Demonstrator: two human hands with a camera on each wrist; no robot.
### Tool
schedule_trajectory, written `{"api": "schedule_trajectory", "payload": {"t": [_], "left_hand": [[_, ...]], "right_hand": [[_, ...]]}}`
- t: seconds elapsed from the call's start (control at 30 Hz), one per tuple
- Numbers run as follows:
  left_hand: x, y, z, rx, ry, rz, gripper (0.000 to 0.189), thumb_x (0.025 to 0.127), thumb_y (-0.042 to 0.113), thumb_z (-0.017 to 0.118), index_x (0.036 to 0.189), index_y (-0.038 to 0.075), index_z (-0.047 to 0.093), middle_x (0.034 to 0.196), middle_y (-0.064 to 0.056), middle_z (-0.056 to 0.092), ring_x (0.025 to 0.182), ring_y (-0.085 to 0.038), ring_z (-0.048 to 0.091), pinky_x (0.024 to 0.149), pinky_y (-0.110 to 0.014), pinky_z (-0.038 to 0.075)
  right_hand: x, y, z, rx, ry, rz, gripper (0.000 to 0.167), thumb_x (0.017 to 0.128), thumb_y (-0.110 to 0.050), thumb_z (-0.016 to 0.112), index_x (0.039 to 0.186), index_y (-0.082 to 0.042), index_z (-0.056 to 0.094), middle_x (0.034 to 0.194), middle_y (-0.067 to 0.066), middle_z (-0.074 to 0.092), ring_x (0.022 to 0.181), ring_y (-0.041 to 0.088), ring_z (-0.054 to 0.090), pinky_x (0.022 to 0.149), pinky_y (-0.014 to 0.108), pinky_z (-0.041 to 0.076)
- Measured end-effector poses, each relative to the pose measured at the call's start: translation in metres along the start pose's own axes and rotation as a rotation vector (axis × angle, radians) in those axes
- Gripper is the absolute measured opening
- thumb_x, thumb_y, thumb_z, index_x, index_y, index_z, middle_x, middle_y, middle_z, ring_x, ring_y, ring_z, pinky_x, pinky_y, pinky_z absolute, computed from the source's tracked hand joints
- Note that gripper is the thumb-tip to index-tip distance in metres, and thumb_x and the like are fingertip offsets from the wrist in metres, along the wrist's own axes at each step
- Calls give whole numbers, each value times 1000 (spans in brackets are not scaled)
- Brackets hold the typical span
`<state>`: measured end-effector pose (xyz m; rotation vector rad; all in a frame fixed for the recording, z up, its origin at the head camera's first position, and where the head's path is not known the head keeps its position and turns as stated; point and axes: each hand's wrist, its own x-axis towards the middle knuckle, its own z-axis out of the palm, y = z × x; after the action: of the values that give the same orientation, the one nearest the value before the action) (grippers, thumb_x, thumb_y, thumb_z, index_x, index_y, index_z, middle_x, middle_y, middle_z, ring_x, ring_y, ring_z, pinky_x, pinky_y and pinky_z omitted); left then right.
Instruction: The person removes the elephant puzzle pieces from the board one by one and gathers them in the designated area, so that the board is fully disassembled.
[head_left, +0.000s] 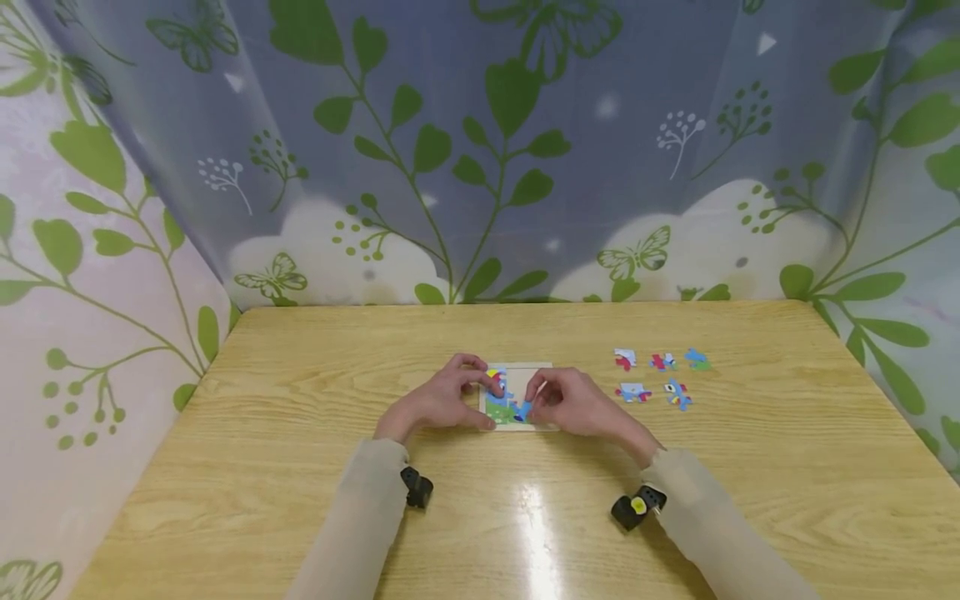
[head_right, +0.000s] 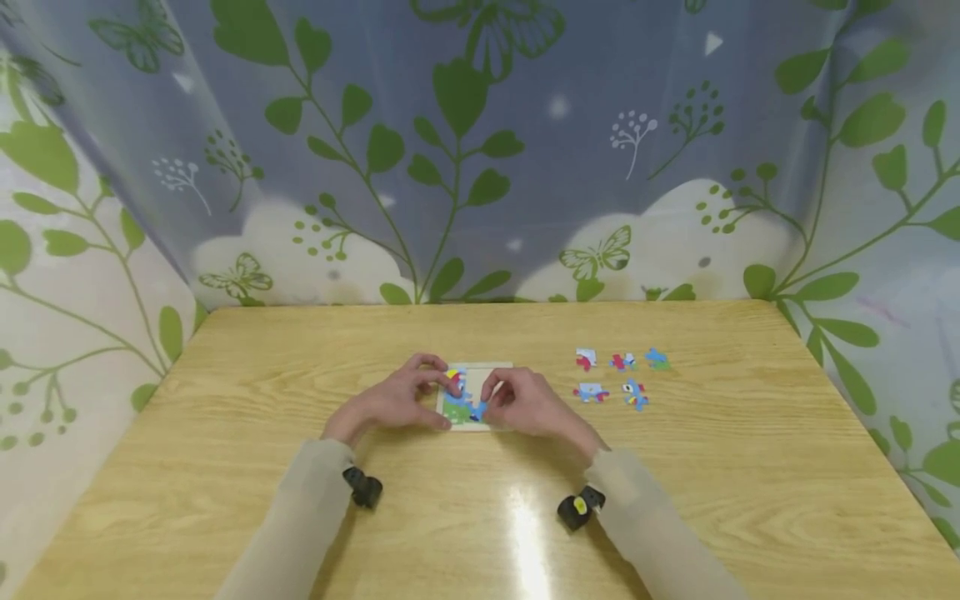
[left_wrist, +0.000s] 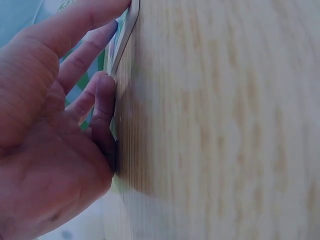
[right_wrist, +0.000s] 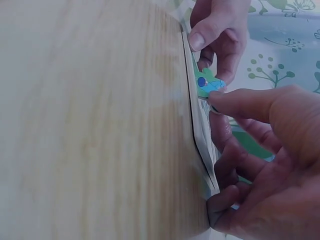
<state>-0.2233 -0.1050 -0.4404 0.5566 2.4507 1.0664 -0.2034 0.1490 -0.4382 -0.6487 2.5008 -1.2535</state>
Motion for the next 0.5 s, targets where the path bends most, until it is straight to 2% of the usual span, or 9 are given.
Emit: {"api": "schedule_trajectory", "payload": {"t": [0.2,0.5], "left_hand": [[1,-1,1,2,-3,-3,30,83,24,87,109,28,73,151,0,36,122,-25,49,111,-49,39],[-1,-1,0,7,-13,-10,30,83,24,86,109,29,73,152,1,35,123,-25,50,111,-49,40]], "right_hand": [[-3,3,-5,56,-6,2,9,91,-5,72,99,-7,67,92,9,69,81,18,62,64,26,49],[-5,5,-10,53,1,13,9,92,-4,71,100,-7,68,91,9,68,78,18,59,64,25,45]]}}
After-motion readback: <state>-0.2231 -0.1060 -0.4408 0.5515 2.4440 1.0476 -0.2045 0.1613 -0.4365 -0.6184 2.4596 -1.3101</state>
